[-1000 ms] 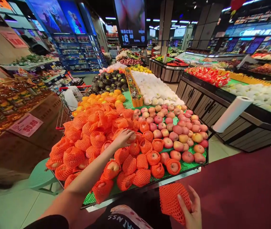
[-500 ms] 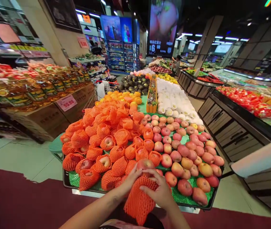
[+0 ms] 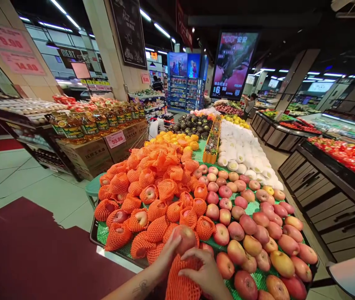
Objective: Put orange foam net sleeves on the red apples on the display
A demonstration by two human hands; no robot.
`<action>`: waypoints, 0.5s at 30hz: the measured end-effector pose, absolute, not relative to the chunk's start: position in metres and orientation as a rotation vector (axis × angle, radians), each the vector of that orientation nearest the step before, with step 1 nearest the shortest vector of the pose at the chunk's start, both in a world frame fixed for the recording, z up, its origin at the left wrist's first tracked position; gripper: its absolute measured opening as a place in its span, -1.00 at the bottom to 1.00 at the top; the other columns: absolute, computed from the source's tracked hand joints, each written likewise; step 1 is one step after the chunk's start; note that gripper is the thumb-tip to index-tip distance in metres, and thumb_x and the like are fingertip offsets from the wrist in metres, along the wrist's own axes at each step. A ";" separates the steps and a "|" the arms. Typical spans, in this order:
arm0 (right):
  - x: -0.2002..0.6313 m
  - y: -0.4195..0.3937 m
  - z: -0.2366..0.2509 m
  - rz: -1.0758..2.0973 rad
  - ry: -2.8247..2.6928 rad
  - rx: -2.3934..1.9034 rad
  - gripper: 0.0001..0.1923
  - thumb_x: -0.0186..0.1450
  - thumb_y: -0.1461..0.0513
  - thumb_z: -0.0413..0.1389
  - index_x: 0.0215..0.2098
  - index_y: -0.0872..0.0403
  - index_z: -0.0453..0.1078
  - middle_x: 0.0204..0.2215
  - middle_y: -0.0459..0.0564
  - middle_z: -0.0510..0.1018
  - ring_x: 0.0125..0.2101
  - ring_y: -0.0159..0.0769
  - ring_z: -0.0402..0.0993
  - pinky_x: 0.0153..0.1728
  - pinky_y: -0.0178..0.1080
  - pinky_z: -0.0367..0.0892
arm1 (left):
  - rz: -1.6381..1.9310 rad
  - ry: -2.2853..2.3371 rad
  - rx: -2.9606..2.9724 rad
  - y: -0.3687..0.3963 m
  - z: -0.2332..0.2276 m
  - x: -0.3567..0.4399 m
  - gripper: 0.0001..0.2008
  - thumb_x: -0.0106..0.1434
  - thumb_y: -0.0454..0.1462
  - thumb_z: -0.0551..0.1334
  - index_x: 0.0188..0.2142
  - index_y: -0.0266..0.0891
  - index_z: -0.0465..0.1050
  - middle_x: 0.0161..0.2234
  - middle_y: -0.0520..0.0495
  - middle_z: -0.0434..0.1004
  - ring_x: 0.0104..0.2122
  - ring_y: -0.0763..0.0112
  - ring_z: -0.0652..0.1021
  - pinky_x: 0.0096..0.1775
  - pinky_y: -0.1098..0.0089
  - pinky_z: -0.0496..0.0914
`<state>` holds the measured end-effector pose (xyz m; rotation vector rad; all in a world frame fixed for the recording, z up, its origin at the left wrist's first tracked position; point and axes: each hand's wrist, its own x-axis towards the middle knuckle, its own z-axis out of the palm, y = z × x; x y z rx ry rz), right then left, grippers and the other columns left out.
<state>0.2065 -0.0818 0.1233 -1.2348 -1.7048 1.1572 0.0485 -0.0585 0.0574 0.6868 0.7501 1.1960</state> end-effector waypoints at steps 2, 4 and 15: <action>0.197 -0.073 0.124 1.104 -1.702 -1.168 -0.83 0.08 0.12 0.45 -0.35 -0.08 0.66 -0.34 -0.05 0.72 -0.22 -0.10 0.62 -0.05 -0.10 0.46 | 1.234 0.809 0.802 -0.054 0.057 0.042 -0.20 0.05 0.13 0.43 0.19 -0.12 0.31 0.24 -0.18 0.36 0.32 -0.02 0.26 0.35 0.13 0.06; 0.190 -0.064 0.125 1.026 -1.660 -1.106 -0.85 0.08 0.10 0.44 -0.37 -0.09 0.66 -0.35 -0.06 0.69 -0.30 -0.15 0.59 -0.18 -0.15 0.48 | 1.199 0.803 0.856 -0.052 0.056 0.035 -0.23 0.02 0.12 0.44 0.15 -0.10 0.32 0.21 -0.17 0.38 0.32 -0.04 0.25 0.36 0.10 0.04; 0.162 -0.069 0.108 0.965 -1.600 -1.073 -0.67 0.10 -0.05 0.42 -0.50 -0.01 0.55 -0.48 -0.08 0.59 -0.41 -0.22 0.48 -0.36 -0.23 0.37 | 1.385 0.992 0.917 -0.029 0.063 0.006 -0.28 0.07 0.10 0.37 0.13 -0.12 0.25 0.22 -0.22 0.30 0.35 -0.07 0.17 0.36 0.12 0.01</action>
